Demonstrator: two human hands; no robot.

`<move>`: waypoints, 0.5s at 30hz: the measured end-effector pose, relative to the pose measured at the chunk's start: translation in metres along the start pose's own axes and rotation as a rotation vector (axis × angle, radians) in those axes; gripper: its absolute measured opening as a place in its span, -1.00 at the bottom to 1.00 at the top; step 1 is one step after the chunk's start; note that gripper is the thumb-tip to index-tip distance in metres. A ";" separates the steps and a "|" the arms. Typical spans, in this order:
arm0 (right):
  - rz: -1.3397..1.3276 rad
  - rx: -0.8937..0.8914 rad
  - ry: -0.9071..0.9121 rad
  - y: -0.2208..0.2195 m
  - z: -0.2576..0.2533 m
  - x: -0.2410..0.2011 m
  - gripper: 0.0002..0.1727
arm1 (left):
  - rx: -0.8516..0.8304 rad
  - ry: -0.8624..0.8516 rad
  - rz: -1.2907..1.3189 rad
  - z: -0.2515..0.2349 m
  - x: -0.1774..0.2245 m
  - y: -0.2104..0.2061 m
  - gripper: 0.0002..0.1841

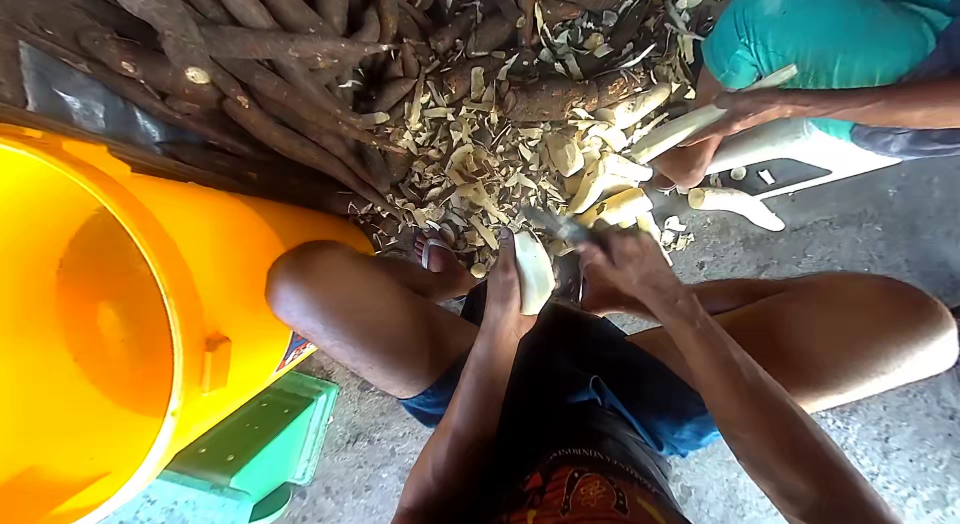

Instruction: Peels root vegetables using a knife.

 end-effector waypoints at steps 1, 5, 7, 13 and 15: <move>-0.007 0.035 -0.028 0.002 -0.004 0.011 -0.13 | -0.014 0.019 0.013 0.001 0.000 0.000 -0.31; -0.146 -0.010 0.265 0.001 0.010 -0.015 -0.05 | 0.014 -0.030 0.022 0.001 -0.004 0.002 -0.43; -0.060 -0.051 0.281 0.002 0.010 -0.024 -0.08 | -0.033 -0.033 0.012 0.003 -0.003 -0.002 -0.47; -0.115 0.002 0.109 0.013 -0.002 0.006 -0.09 | -0.059 0.058 0.012 0.000 -0.002 0.001 -0.34; -0.148 -0.060 0.264 0.012 0.006 -0.016 -0.06 | -0.020 -0.013 -0.050 0.001 -0.003 -0.002 -0.46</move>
Point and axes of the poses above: each hand's wrist, its own z-axis away from the middle knuckle, its own y-axis out of the back of the hand, x = y × z, the point moved 3 cm from there along -z, towards the middle knuckle, and after that the axes turned 4 degrees about -z, right-handed, at the moved point
